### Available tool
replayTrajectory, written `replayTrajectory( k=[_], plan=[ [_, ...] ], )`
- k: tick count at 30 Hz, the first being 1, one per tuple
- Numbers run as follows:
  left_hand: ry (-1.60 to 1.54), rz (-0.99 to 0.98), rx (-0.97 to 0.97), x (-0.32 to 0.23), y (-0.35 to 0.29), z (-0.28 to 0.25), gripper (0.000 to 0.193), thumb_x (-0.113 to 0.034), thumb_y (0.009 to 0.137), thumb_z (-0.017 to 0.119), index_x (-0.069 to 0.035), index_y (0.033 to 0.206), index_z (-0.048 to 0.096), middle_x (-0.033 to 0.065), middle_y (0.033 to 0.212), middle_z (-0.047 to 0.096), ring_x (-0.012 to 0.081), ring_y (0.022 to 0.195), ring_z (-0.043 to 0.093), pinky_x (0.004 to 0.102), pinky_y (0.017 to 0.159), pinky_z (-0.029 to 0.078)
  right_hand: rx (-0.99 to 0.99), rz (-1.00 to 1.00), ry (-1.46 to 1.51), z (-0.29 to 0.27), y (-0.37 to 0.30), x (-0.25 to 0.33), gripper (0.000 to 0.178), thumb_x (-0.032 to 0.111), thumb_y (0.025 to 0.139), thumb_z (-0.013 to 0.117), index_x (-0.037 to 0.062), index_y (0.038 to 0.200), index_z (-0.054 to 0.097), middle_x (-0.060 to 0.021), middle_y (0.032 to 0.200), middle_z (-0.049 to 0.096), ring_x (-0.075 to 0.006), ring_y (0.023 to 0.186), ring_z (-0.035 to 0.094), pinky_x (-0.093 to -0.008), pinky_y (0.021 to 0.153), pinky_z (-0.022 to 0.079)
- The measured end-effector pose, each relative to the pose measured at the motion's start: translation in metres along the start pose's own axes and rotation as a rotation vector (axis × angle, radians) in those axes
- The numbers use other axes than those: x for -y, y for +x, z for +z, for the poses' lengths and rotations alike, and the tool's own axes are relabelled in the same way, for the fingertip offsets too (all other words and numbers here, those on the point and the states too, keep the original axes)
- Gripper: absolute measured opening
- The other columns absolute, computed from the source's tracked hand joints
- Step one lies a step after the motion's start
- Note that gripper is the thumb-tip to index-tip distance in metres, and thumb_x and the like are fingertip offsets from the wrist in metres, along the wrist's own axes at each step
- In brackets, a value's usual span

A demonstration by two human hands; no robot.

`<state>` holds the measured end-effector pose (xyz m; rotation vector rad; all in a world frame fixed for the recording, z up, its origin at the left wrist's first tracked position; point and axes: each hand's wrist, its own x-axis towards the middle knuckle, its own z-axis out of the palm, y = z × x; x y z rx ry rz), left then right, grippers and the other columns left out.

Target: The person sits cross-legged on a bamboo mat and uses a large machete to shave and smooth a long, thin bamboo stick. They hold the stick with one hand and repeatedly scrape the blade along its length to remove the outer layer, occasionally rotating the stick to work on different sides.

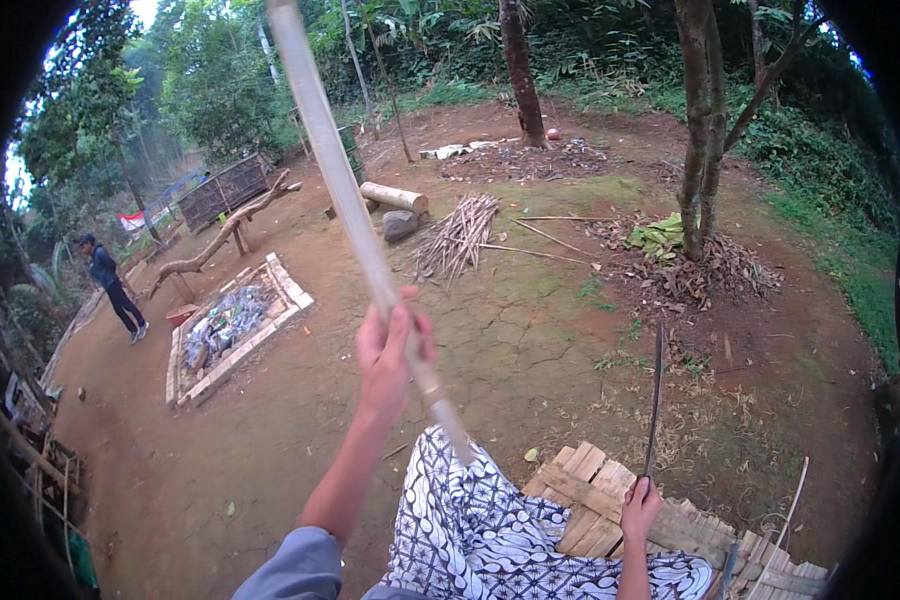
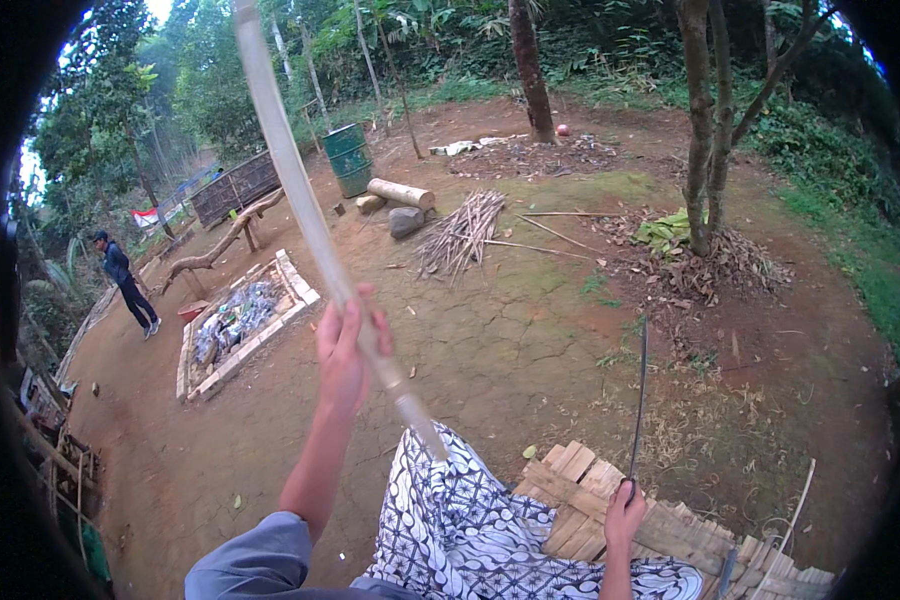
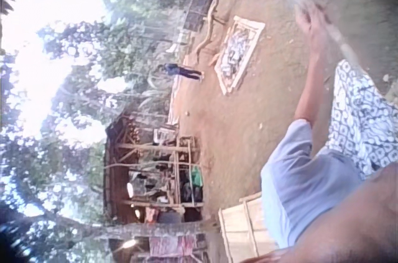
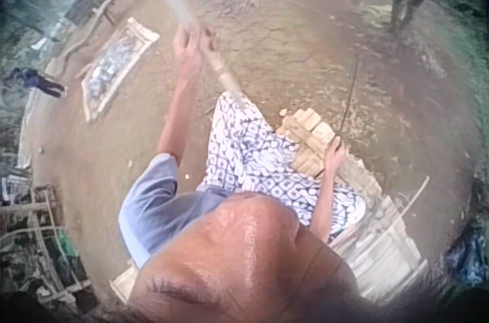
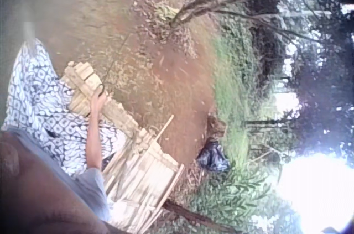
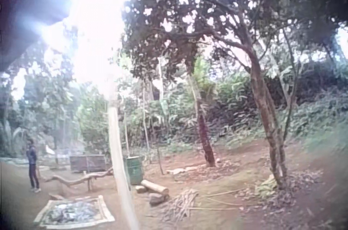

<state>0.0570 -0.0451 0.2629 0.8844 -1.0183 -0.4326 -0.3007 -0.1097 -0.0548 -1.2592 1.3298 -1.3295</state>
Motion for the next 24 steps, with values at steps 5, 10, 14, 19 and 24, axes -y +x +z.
replayTrajectory(
  k=[5, 10, 14, 19, 24],
  plan=[
    [-0.342, -0.039, 0.127, 0.002, 0.023, 0.051, 0.026, -0.029, 0.101, 0.039, -0.005, 0.105, 0.047, 0.0063, 0.076, 0.050, 0.0209, 0.075, 0.055, 0.0424, 0.081, 0.048, 0.031, 0.080, 0.059, -0.004, 0.002, -0.005, 0.036, 0.032, 0.098, 0.048, 0.0029, 0.077, 0.052, 0.0017, 0.061, 0.044, -0.0063, 0.052, 0.042, -0.0237, 0.045, 0.033],
    [-0.394, 0.163, 0.124, 0.014, 0.016, 0.087, 0.019, -0.024, 0.102, 0.037, -0.007, 0.099, 0.045, 0.0061, 0.080, 0.049, 0.0238, 0.084, 0.056, 0.0506, 0.095, 0.044, -0.055, 0.004, 0.085, 0.002, 0.003, -0.007, 0.040, 0.037, 0.099, 0.045, 0.0073, 0.072, 0.047, 0.0043, 0.055, 0.041, -0.0036, 0.044, 0.037, -0.0205, 0.037, 0.028],
    [-0.408, 0.284, -0.015, 0.033, -0.003, 0.094, 0.017, -0.022, 0.102, 0.037, -0.008, 0.097, 0.045, 0.0071, 0.084, 0.050, 0.0255, 0.093, 0.056, 0.0515, 0.101, 0.040, -0.023, 0.045, 0.144, 0.001, 0.001, 0.009, 0.039, 0.038, 0.098, 0.048, 0.0065, 0.075, 0.048, 0.0039, 0.056, 0.044, -0.0042, 0.045, 0.039, -0.0211, 0.039, 0.029],
    [-0.373, 0.051, -0.185, 0.065, -0.059, 0.111, 0.019, -0.024, 0.102, 0.038, -0.007, 0.100, 0.046, 0.0135, 0.103, 0.057, 0.0289, 0.110, 0.055, 0.0513, 0.104, 0.036, 0.040, 0.197, 0.442, 0.005, -0.008, 0.017, 0.033, 0.037, 0.095, 0.056, 0.0059, 0.083, 0.052, 0.0049, 0.059, 0.043, -0.0037, 0.047, 0.039, -0.0205, 0.040, 0.030],
    [-0.244, -0.420, -0.140, 0.117, -0.158, 0.114, 0.027, -0.025, 0.100, 0.044, -0.002, 0.114, 0.048, 0.0184, 0.121, 0.053, 0.0273, 0.113, 0.055, 0.0442, 0.093, 0.049, 0.149, 0.248, 0.744, 0.002, -0.015, 0.028, 0.033, 0.031, 0.095, 0.056, 0.0009, 0.109, 0.055, 0.0042, 0.060, 0.039, -0.0050, 0.045, 0.037, -0.0226, 0.041, 0.033]
  ],
)
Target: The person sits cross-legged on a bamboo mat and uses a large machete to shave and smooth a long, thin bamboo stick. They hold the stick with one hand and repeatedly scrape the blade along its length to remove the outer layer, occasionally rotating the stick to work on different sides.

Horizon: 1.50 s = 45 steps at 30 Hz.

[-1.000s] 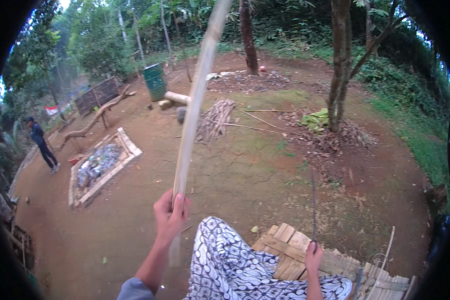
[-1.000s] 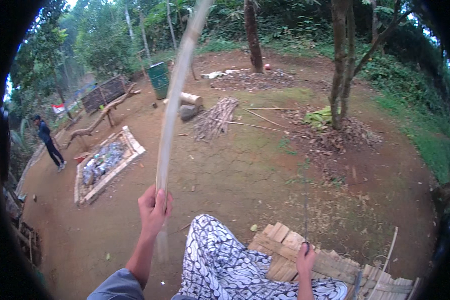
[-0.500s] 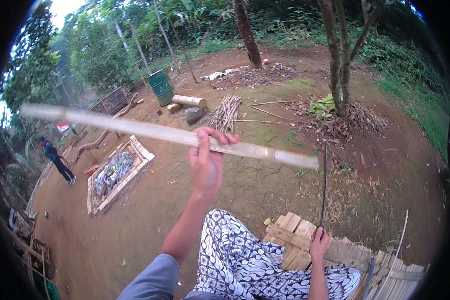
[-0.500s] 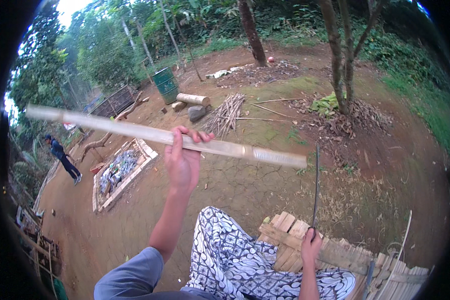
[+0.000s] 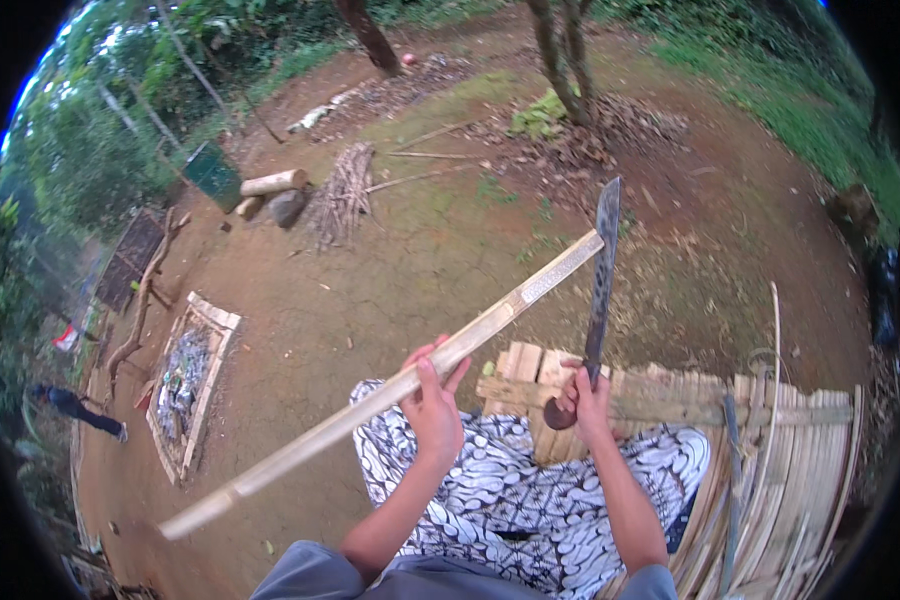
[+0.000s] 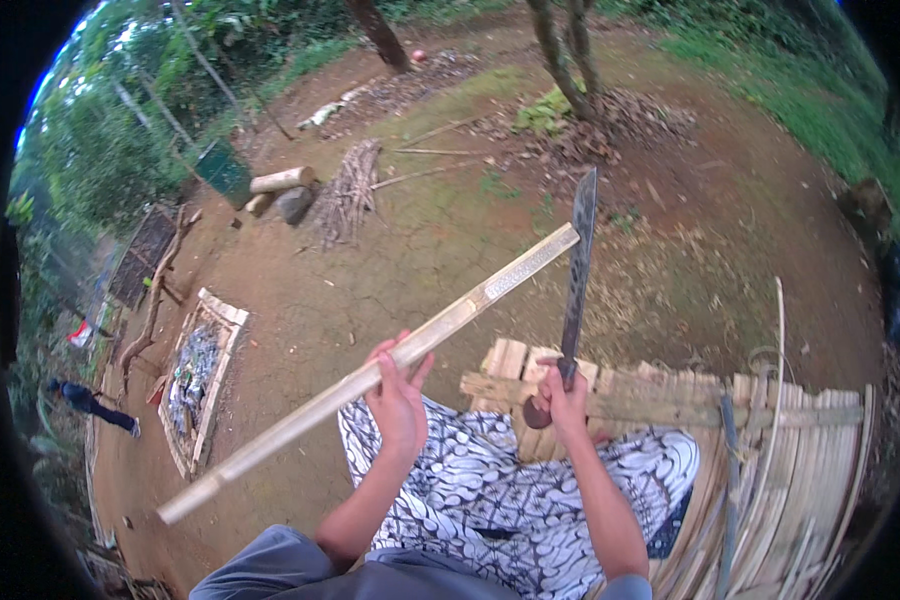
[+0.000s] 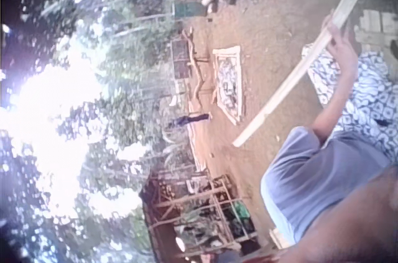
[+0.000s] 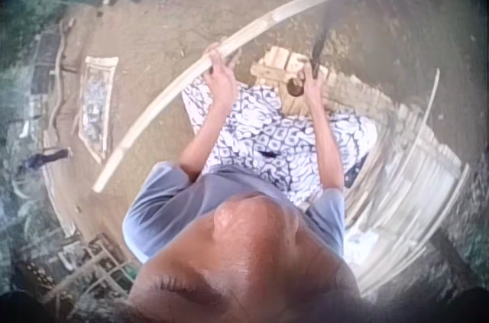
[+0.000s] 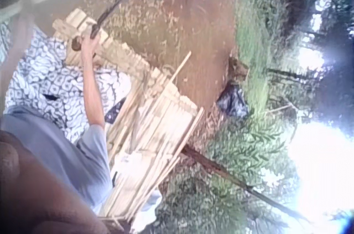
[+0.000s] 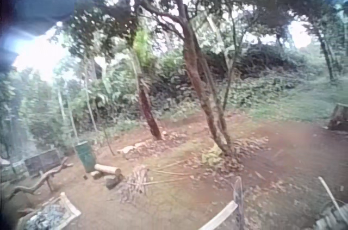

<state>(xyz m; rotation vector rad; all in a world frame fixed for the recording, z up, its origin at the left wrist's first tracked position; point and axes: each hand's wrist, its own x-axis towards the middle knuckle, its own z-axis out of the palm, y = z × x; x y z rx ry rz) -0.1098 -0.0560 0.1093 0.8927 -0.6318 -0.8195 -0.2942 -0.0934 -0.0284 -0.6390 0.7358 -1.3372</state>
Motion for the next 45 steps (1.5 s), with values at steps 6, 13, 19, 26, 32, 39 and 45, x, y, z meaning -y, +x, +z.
replayTrajectory(
  k=[6, 13, 19, 26, 32, 39, 45],
  plan=[
    [0.080, -0.360, -0.055, 0.058, -0.082, -0.033, 0.034, -0.032, 0.097, 0.050, -0.002, 0.113, 0.051, 0.0133, 0.098, 0.063, 0.0227, 0.085, 0.063, 0.0388, 0.073, 0.053, -0.082, 0.108, 0.282, 0.006, 0.002, 0.022, 0.038, 0.032, 0.095, 0.056, -0.0011, 0.114, 0.055, 0.0059, 0.059, 0.037, -0.0053, 0.044, 0.034, -0.0231, 0.043, 0.034],
    [0.001, -0.804, 0.040, 0.066, -0.123, -0.045, 0.042, -0.041, 0.096, 0.050, -0.002, 0.112, 0.055, 0.0099, 0.086, 0.063, 0.0174, 0.072, 0.057, 0.0334, 0.066, 0.047, -0.242, 0.249, 0.380, -0.006, 0.010, 0.021, 0.014, 0.021, 0.089, 0.061, 0.0074, 0.089, 0.055, 0.0056, 0.059, 0.042, -0.0027, 0.043, 0.032, -0.0199, 0.042, 0.037],
    [0.723, -0.363, 0.702, 0.004, -0.098, -0.064, 0.029, -0.017, 0.088, 0.064, 0.001, 0.110, 0.060, 0.0108, 0.084, 0.063, 0.0178, 0.067, 0.059, 0.0319, 0.069, 0.049, -0.265, 0.210, 0.367, -0.011, 0.015, 0.031, 0.018, 0.018, 0.089, 0.062, 0.0116, 0.079, 0.048, 0.0049, 0.059, 0.042, -0.0031, 0.043, 0.033, -0.0208, 0.042, 0.039],
    [1.276, -0.219, 0.750, -0.011, -0.028, -0.116, 0.027, -0.026, 0.087, 0.065, 0.001, 0.086, 0.065, 0.0067, 0.057, 0.059, 0.0134, 0.051, 0.053, 0.0287, 0.052, 0.043, -0.261, 0.199, 0.411, -0.012, 0.016, 0.034, 0.021, 0.022, 0.090, 0.062, 0.0127, 0.078, 0.047, 0.0062, 0.056, 0.040, -0.0034, 0.043, 0.033, -0.0222, 0.043, 0.039],
    [1.155, -0.526, 0.656, -0.002, -0.055, -0.150, 0.046, -0.034, 0.096, 0.052, 0.001, 0.067, 0.061, 0.0035, 0.050, 0.051, 0.0085, 0.046, 0.044, 0.0286, 0.044, 0.035, -0.350, 0.194, 0.339, -0.013, 0.018, 0.023, 0.040, 0.048, 0.089, 0.059, 0.0122, 0.078, 0.045, 0.0054, 0.055, 0.036, -0.0056, 0.043, 0.033, -0.0244, 0.042, 0.037],
    [0.794, -0.835, 0.226, -0.006, -0.025, -0.139, 0.050, -0.044, 0.098, 0.042, -0.007, 0.064, 0.049, -0.0020, 0.050, 0.041, 0.0081, 0.041, 0.036, 0.0245, 0.039, 0.026, -0.385, 0.136, 0.052, -0.001, 0.008, 0.023, 0.061, 0.066, 0.091, 0.037, 0.0070, 0.080, 0.045, 0.0010, 0.055, 0.040, -0.0098, 0.041, 0.037, -0.0262, 0.040, 0.035],
    [0.572, -0.930, 0.173, -0.010, -0.006, -0.125, 0.046, -0.043, 0.100, 0.037, -0.008, 0.071, 0.043, -0.0031, 0.051, 0.034, 0.0080, 0.038, 0.029, 0.0249, 0.035, 0.021, 0.071, -0.269, -0.500, 0.005, -0.001, -0.016, 0.043, 0.043, 0.094, 0.049, 0.0023, 0.083, 0.052, -0.0023, 0.055, 0.045, -0.0095, 0.044, 0.045, -0.0267, 0.041, 0.033]
  ],
)
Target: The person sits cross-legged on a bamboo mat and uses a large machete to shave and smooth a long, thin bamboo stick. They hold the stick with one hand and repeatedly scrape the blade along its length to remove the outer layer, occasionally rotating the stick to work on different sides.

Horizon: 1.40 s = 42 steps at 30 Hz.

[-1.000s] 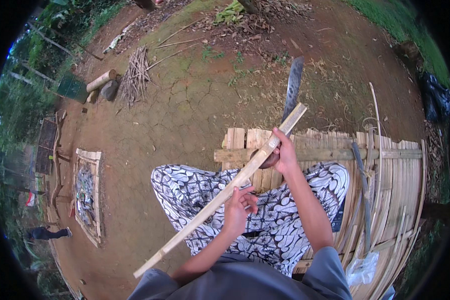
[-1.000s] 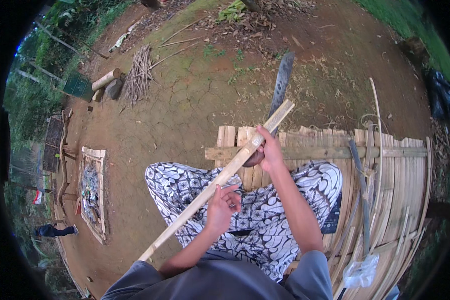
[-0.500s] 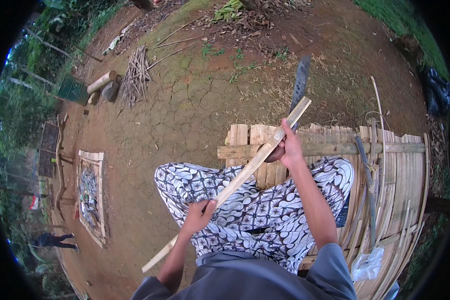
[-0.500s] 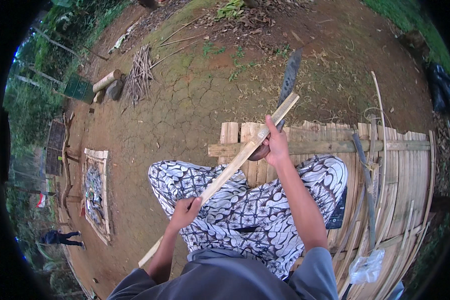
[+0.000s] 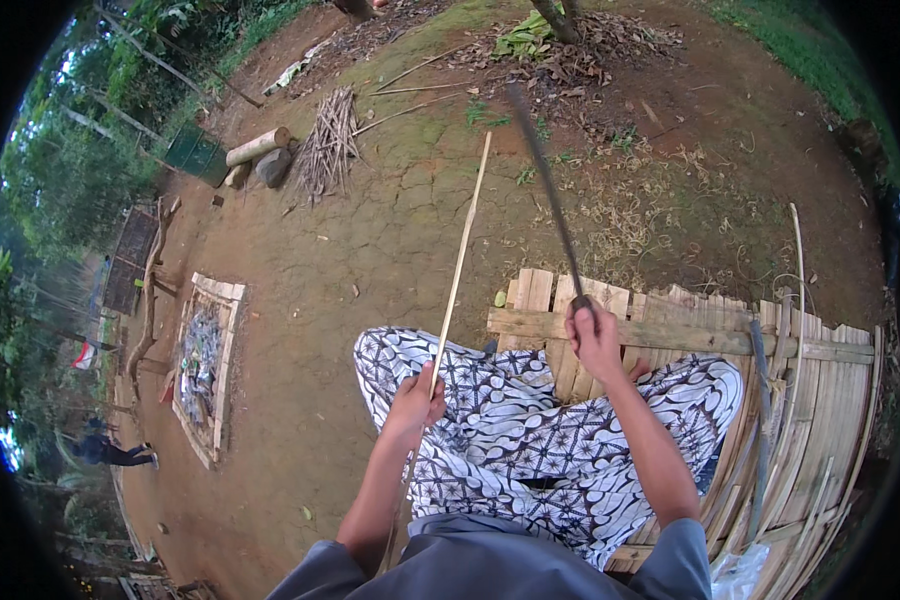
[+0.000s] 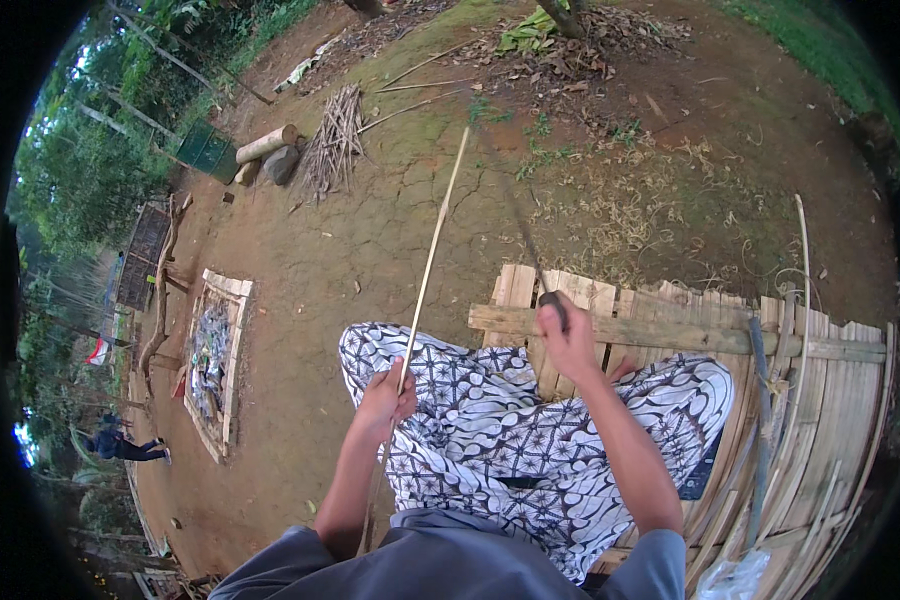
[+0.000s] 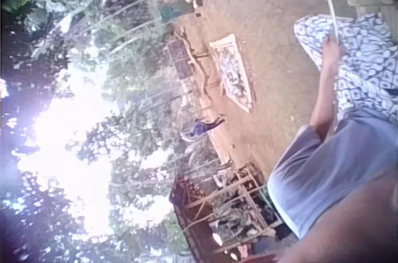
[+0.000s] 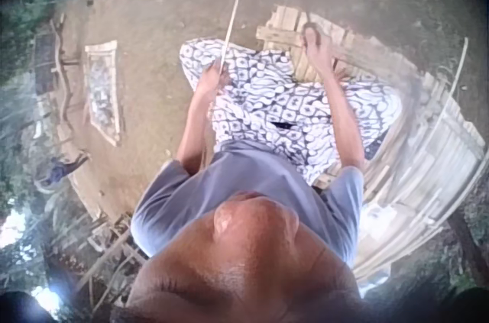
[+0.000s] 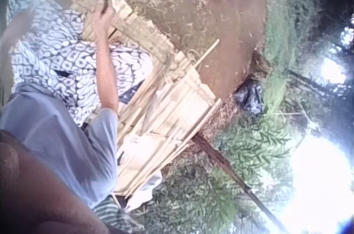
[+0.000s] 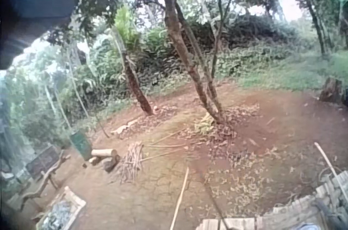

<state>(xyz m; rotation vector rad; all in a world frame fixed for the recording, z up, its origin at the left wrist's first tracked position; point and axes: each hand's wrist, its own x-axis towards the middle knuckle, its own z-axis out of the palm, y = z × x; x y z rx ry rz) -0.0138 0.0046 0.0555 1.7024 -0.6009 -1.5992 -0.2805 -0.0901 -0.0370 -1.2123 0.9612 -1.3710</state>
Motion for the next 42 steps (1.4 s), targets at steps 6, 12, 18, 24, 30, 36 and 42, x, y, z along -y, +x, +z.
replayTrajectory(
  k=[6, 12, 18, 24, 30, 36, 42],
  plan=[
    [-0.055, 0.054, 0.016, -0.009, 0.003, 0.019, 0.046, -0.042, 0.101, 0.036, -0.008, 0.072, 0.043, -0.0021, 0.050, 0.036, 0.0078, 0.037, 0.029, 0.0243, 0.035, 0.023, 0.325, -0.280, -0.490, 0.007, -0.009, 0.039, 0.034, 0.035, 0.081, 0.062, 0.0026, 0.091, 0.058, -0.0133, 0.070, 0.059, -0.0339, 0.067, 0.060, -0.0414, 0.063, 0.044],
    [-0.064, 0.021, 0.027, -0.013, 0.000, 0.043, 0.044, -0.043, 0.100, 0.038, -0.008, 0.072, 0.042, -0.0013, 0.051, 0.036, 0.0075, 0.039, 0.030, 0.0245, 0.035, 0.021, 0.500, -0.305, -0.735, 0.021, -0.030, 0.030, 0.040, 0.044, 0.078, 0.067, 0.0057, 0.089, 0.059, -0.0116, 0.070, 0.061, -0.0314, 0.064, 0.062, -0.0411, 0.061, 0.048],
    [-0.029, 0.024, -0.087, -0.007, -0.010, 0.056, 0.038, -0.037, 0.102, 0.036, -0.010, 0.077, 0.045, -0.0035, 0.052, 0.031, 0.0060, 0.038, 0.026, 0.0229, 0.035, 0.021, 0.383, -0.498, -0.906, 0.024, -0.030, 0.033, 0.045, 0.052, 0.079, 0.064, 0.0072, 0.077, 0.061, -0.0106, 0.061, 0.060, -0.0300, 0.053, 0.060, -0.0398, 0.052, 0.048],
    [-0.037, 0.099, -0.067, -0.025, -0.040, 0.034, 0.045, -0.038, 0.101, 0.038, -0.011, 0.066, 0.041, -0.0040, 0.054, 0.033, 0.0059, 0.042, 0.025, 0.0220, 0.038, 0.021, 0.180, -0.124, -0.933, 0.000, 0.005, 0.025, 0.046, 0.054, 0.079, 0.060, 0.0100, 0.068, 0.059, -0.0054, 0.050, 0.055, -0.0226, 0.045, 0.056, -0.0374, 0.048, 0.047],
    [-0.162, 0.108, -0.350, -0.022, -0.046, 0.062, 0.043, -0.035, 0.103, 0.034, -0.009, 0.069, 0.043, -0.0031, 0.050, 0.032, 0.0062, 0.036, 0.022, 0.0224, 0.036, 0.019, 0.356, -0.753, -0.886, 0.029, -0.019, 0.047, 0.044, 0.053, 0.080, 0.059, 0.0103, 0.069, 0.063, -0.0043, 0.045, 0.050, -0.0204, 0.044, 0.057, -0.0349, 0.047, 0.048],
    [0.014, 0.038, -0.143, -0.013, -0.066, 0.020, 0.039, -0.033, 0.102, 0.036, -0.010, 0.072, 0.044, -0.0039, 0.057, 0.034, 0.0062, 0.043, 0.027, 0.0230, 0.037, 0.022, 0.207, 0.033, -1.152, -0.013, 0.030, 0.046, 0.059, 0.068, 0.079, 0.049, 0.0124, 0.067, 0.065, -0.0054, 0.047, 0.053, -0.0203, 0.044, 0.058, -0.0370, 0.053, 0.049],
    [0.091, 0.060, -0.185, -0.006, -0.069, 0.028, 0.040, -0.033, 0.102, 0.036, -0.009, 0.071, 0.042, -0.0039, 0.057, 0.034, 0.0060, 0.045, 0.027, 0.0242, 0.042, 0.026, 0.336, -0.451, -1.011, -0.004, 0.013, 0.035, 0.063, 0.068, 0.083, 0.044, 0.0109, 0.064, 0.064, -0.0072, 0.051, 0.058, -0.0233, 0.049, 0.060, -0.0400, 0.057, 0.051]
  ],
)
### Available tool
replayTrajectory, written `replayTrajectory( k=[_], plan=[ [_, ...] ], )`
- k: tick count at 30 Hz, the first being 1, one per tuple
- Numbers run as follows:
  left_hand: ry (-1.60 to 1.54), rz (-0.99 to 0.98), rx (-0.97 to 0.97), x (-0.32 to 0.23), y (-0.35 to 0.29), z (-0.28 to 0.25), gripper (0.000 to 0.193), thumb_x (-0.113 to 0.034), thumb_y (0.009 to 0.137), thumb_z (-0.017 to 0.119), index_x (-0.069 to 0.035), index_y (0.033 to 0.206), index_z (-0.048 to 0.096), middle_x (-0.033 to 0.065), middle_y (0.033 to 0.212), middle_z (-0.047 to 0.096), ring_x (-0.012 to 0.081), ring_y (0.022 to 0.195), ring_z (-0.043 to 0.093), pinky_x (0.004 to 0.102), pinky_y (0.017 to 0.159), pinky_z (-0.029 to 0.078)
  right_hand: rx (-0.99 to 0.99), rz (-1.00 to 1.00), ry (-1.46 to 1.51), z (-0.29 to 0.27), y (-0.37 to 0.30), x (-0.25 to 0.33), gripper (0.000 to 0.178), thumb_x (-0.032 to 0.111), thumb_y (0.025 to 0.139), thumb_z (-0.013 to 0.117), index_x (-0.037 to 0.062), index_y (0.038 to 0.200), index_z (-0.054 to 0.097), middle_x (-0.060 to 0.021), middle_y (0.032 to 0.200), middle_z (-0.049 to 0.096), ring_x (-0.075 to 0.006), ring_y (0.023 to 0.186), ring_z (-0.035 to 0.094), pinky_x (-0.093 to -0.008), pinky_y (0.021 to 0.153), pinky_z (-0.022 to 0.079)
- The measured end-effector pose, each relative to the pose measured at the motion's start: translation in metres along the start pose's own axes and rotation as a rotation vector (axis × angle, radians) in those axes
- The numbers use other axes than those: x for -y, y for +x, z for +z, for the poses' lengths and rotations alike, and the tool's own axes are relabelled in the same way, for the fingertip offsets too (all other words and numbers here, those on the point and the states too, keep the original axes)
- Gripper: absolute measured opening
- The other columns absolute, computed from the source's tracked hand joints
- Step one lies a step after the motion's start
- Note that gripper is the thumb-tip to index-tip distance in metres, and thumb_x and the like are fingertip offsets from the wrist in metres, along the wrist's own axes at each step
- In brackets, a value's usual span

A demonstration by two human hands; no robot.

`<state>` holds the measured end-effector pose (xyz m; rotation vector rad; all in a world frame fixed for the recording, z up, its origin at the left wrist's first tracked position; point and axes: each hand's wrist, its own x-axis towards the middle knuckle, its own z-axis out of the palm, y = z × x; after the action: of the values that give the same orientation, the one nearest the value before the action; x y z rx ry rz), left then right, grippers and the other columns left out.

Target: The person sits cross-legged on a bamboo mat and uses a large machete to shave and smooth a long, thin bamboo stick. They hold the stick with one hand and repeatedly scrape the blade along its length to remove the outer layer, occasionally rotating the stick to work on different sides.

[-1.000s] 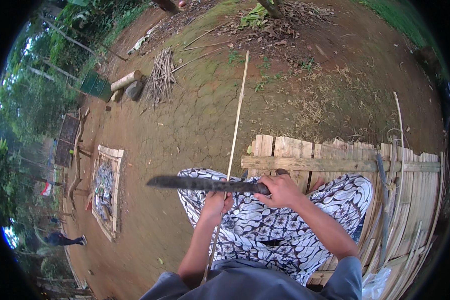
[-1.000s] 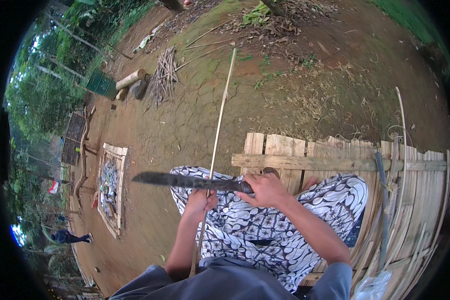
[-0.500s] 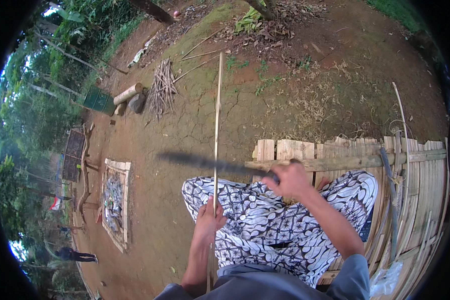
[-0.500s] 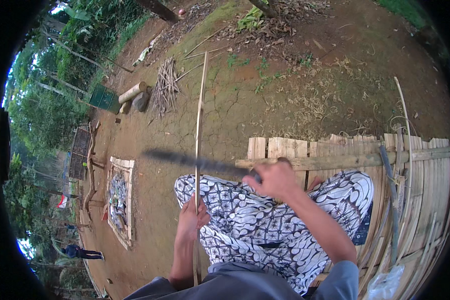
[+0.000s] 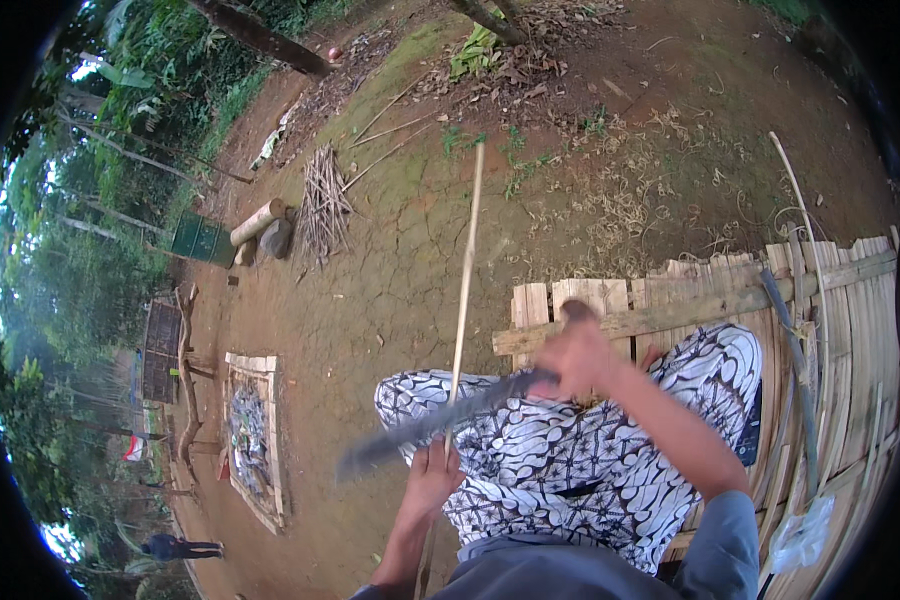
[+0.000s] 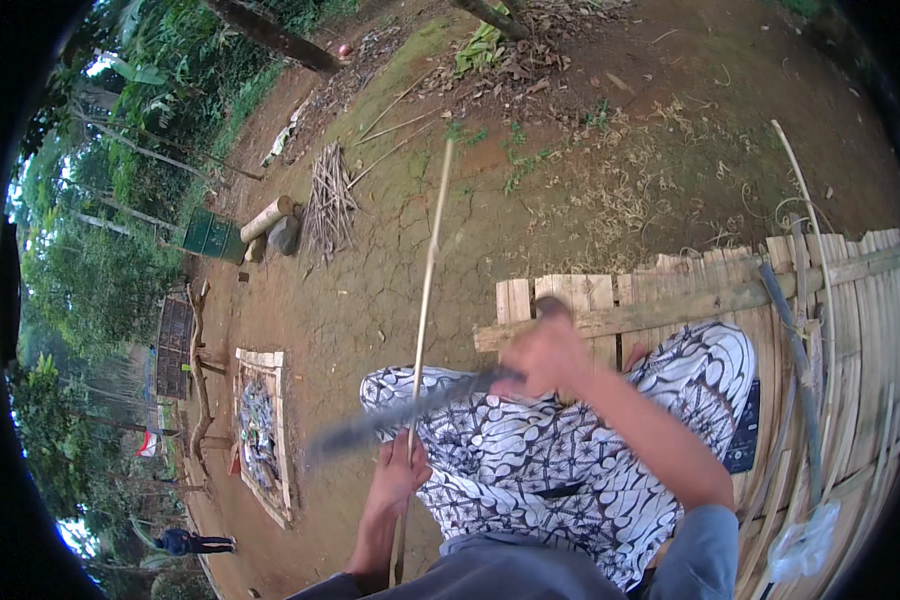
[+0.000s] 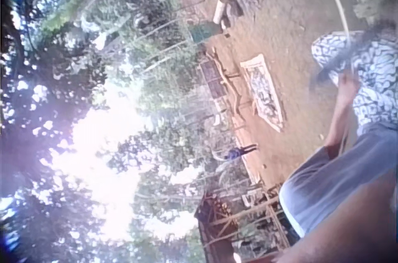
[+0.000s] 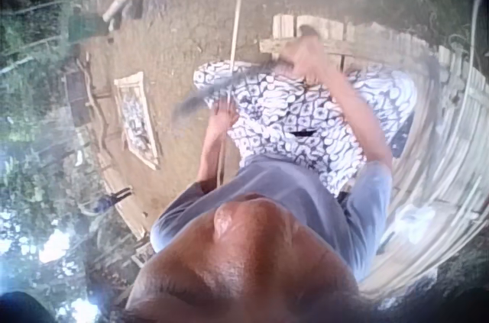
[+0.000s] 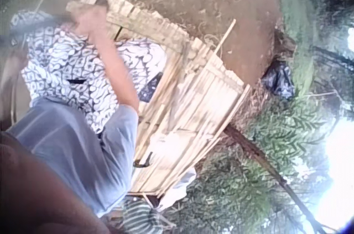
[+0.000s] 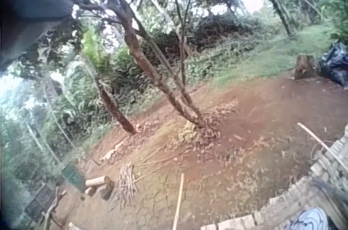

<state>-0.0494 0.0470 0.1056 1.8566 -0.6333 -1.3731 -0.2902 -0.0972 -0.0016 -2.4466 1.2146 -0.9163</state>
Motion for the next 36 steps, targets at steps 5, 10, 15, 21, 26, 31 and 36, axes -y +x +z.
replayTrajectory(
  k=[5, 10, 15, 21, 26, 31, 36],
  plan=[
    [0.281, 0.054, -0.024, 0.021, -0.033, -0.047, 0.039, -0.033, 0.102, 0.035, -0.010, 0.072, 0.044, -0.0046, 0.057, 0.036, 0.0062, 0.046, 0.032, 0.0220, 0.041, 0.026, -0.212, 0.990, 0.086, -0.059, 0.035, -0.091, 0.064, 0.059, 0.089, 0.044, 0.0025, 0.072, 0.066, -0.0182, 0.063, 0.062, -0.0333, 0.061, 0.062, -0.0416, 0.064, 0.050],
    [-0.077, 0.041, -0.142, -0.015, -0.014, -0.068, 0.044, -0.037, 0.102, 0.033, -0.008, 0.070, 0.043, -0.0033, 0.051, 0.032, 0.0078, 0.039, 0.028, 0.0241, 0.037, 0.022, -0.541, 0.736, 0.394, -0.026, 0.036, -0.075, 0.057, 0.048, 0.092, 0.048, -0.0032, 0.071, 0.061, -0.0134, 0.056, 0.055, -0.0247, 0.051, 0.053, -0.0381, 0.053, 0.040],
    [-0.321, 0.093, 0.159, -0.021, 0.012, -0.062, 0.036, -0.033, 0.102, 0.037, -0.007, 0.079, 0.047, -0.0037, 0.056, 0.036, 0.0066, 0.045, 0.032, 0.0234, 0.040, 0.026, -0.468, 0.644, 0.634, -0.005, 0.023, -0.047, 0.051, 0.041, 0.094, 0.050, -0.0025, 0.067, 0.055, -0.0036, 0.050, 0.043, -0.0122, 0.049, 0.041, -0.0328, 0.049, 0.033],
    [-0.279, 0.194, 0.127, -0.015, 0.024, -0.026, 0.018, -0.017, 0.097, 0.051, -0.003, 0.088, 0.056, 0.0007, 0.065, 0.051, 0.0086, 0.052, 0.046, 0.0229, 0.048, 0.038, -0.434, 0.476, 0.614, -0.003, 0.018, -0.013, 0.040, 0.034, 0.091, 0.055, -0.0018, 0.072, 0.058, -0.0059, 0.049, 0.045, -0.0140, 0.045, 0.041, -0.0338, 0.045, 0.033],
    [0.007, 0.357, 0.326, -0.020, 0.021, 0.011, 0.016, -0.015, 0.098, 0.047, 0.000, 0.102, 0.052, 0.0074, 0.076, 0.058, 0.0137, 0.055, 0.056, 0.0253, 0.049, 0.045, -0.277, 0.310, 0.493, 0.004, 0.014, 0.028, 0.036, 0.036, 0.082, 0.063, 0.0024, 0.071, 0.059, -0.0102, 0.050, 0.052, -0.0266, 0.045, 0.052, -0.0352, 0.045, 0.040],
    [0.011, 0.317, 0.453, -0.021, 0.013, 0.018, 0.013, -0.014, 0.099, 0.044, -0.002, 0.098, 0.048, 0.0036, 0.070, 0.051, 0.0098, 0.049, 0.046, 0.0235, 0.044, 0.037, -0.316, -0.120, 0.319, 0.006, 0.005, 0.051, 0.038, 0.046, 0.076, 0.066, 0.0094, 0.067, 0.060, -0.0082, 0.053, 0.056, -0.0256, 0.047, 0.057, -0.0356, 0.047, 0.044],
    [-0.102, 0.168, 0.469, -0.013, -0.008, 0.011, 0.016, -0.016, 0.101, 0.041, -0.006, 0.089, 0.044, -0.0038, 0.063, 0.035, 0.0042, 0.047, 0.030, 0.0211, 0.040, 0.023, -0.281, -0.332, 0.078, 0.006, 0.009, 0.009, 0.046, 0.051, 0.079, 0.062, 0.0068, 0.066, 0.061, -0.0073, 0.052, 0.055, -0.0209, 0.045, 0.055, -0.0343, 0.047, 0.046]
  ],
)
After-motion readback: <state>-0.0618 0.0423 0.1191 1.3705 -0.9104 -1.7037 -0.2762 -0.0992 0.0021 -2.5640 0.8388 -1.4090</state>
